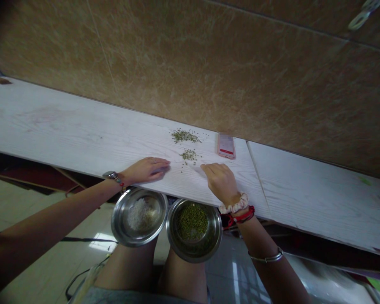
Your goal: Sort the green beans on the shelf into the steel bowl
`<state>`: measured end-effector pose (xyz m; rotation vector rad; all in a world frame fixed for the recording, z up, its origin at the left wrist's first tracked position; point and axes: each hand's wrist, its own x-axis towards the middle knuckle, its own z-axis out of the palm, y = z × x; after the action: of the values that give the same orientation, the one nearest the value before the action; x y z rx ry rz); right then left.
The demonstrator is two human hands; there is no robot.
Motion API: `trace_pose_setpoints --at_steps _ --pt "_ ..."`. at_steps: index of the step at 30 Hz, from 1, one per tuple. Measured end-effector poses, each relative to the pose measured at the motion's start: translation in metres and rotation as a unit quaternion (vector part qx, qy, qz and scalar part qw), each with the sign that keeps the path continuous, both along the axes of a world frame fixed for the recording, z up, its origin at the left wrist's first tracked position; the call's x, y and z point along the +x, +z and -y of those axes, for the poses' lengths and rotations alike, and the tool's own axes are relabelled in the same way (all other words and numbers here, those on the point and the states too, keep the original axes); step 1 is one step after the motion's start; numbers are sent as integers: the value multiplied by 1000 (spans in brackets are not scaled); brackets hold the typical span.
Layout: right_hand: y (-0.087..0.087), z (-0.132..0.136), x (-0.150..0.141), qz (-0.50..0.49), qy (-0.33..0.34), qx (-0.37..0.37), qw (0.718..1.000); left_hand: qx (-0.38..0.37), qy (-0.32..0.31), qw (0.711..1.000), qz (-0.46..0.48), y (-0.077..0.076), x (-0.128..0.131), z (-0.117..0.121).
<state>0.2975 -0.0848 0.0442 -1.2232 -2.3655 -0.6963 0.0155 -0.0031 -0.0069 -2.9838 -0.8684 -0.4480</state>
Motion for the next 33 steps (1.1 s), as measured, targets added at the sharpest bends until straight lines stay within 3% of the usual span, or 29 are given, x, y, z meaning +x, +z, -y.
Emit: trace_pose_setpoints --at_steps 33 --pt "7 4 -8 17 13 -9 1000 -2 8 1000 2 2 3 1"
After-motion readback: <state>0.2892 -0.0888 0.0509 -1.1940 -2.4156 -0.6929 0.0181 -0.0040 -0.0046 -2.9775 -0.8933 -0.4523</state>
